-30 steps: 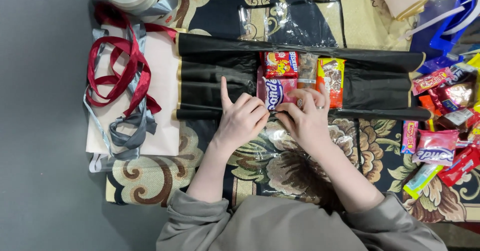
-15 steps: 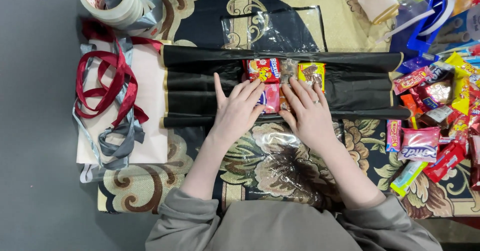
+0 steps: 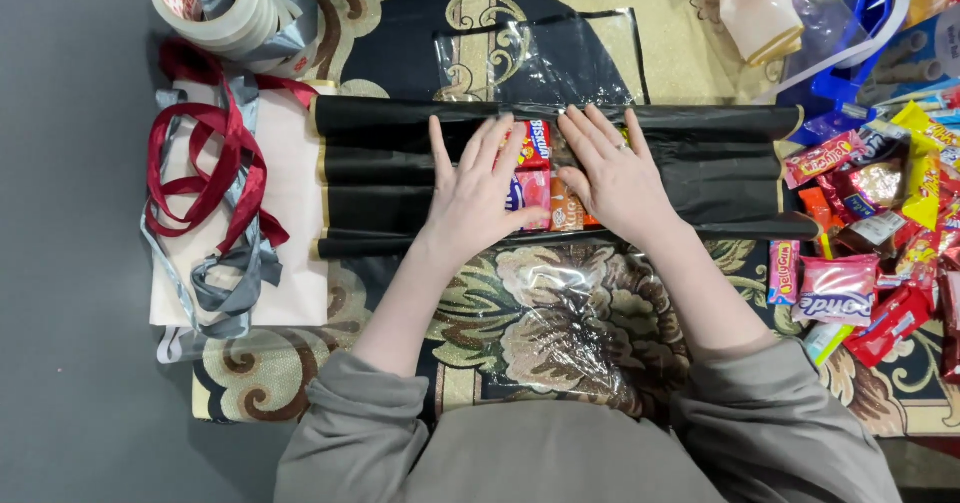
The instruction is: Wrapping several snack bars in black plastic film to create a gift package at a design station.
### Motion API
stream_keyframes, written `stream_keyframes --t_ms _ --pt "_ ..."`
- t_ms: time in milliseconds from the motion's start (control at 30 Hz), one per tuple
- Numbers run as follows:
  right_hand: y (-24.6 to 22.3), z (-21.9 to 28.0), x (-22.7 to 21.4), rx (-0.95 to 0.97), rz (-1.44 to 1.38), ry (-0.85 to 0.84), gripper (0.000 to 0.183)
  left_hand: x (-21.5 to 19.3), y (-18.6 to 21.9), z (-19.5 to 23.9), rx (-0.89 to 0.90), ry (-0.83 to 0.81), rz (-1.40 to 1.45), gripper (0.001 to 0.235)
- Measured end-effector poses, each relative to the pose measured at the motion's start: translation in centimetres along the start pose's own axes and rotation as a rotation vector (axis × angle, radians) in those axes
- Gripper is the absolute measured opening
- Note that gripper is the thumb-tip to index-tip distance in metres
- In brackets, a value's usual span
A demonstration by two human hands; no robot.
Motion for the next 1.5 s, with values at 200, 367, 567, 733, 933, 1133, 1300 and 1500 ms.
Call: stream_keyframes --t_ms 200,367,567,733,933,1133,1300,1500 --pt "2.0 1.4 0.0 0.157 -0.119 -0.124 0.074 2.3 -1.5 -0.9 -0.094 -0.118 -0.112 0.115" --pt "5.5 3.4 -1.0 0.305 -0.195 -0.233 0.07 1.0 -3.2 -0.3 -0.061 -0.011 -0.116 0.092" --pt "9.0 6.7 -1.3 0.38 -0.181 -0.287 0.065 0.4 -6.0 -0.6 0.049 0.137 -0.183 0.051" --pt "7.9 6.5 -1.5 0.307 -0.203 -0.26 0.064 2.4 -7.3 -0.3 0.111 0.191 -0.255 0.042" --pt "7.9 7.5 0.1 0.291 -0.227 -0.314 0.063 3.3 -7.6 0.9 0.011 0.043 -0.247 0.047" --pt "7.7 7.2 0.3 0.309 -0.244 -0.44 0.069 3.6 -7.7 1.1 0.086 0.093 -0.304 0.043" --pt "7.9 7.4 0.6 0.331 -0.277 -0.497 0.07 4.3 -8.2 0.9 0.01 -0.065 -0.22 0.045" --pt "9.2 6.0 -1.8 0.336 -0.275 -0.318 0.057 2.1 -8.3 -0.3 0.057 0.13 -0.272 0.049"
Point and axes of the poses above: each hand's wrist, its own z-axis away from the middle knuckle, its own x-axis out of the palm, y = z × x, the point moved 6 cm from there along -z, towards the middle knuckle, and after that the axes turned 12 degrees about -x, right-handed, at the moved point
